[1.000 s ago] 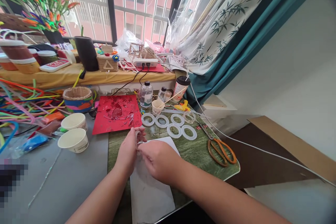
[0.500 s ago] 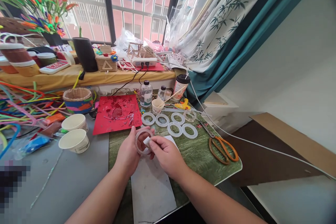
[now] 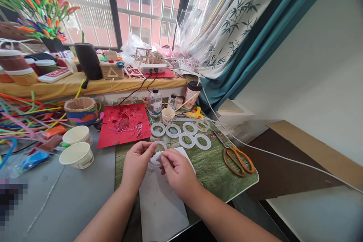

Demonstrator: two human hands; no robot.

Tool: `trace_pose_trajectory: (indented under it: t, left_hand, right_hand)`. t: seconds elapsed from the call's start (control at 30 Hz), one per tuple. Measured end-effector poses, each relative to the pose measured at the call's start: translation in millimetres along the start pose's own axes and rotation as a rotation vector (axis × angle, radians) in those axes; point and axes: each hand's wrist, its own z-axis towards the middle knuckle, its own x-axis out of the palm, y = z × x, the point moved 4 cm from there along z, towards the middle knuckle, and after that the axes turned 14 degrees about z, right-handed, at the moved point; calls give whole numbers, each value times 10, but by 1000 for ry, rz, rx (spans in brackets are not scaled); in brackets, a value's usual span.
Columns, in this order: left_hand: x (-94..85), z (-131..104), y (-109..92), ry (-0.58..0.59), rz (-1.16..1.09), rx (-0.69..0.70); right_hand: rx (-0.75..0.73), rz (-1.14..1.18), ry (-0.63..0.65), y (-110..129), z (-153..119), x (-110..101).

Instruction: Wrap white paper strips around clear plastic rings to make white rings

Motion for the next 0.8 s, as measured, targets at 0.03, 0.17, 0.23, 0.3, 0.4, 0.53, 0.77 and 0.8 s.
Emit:
trace_pose_trajectory:
  t: [0.03,0.17,0.23,0.3,0.4,0.53,0.77,0.8]
  left_hand:
    - [-11,-1,4,-17,8,-8]
    - [-41,-15,-13,-52,92,3]
    - [-35,-21,-36,-27,129,28]
    - [-21,-24,-60,5,138,52]
    - [18,-18,-71,63,90,56]
    - [128,-14,-26,202,27,33]
    - [186,-37,-3,262,157,77]
    - [165,-37,-16,235,187,83]
  right_hand:
    - [-24,-52,31,11,-17,19]
    - [-58,-121,100,28,-60,40]
    - [-13,-43,75,1,-59,16]
    - [34,47,21,-37,-44,-17]
    - [75,122,-56,-91,1,-74]
    - [122,170,-123,-159,72,-180]
    - [156,228,-123,-170,61,-231]
    - [139,220,-98,-141,42,-204]
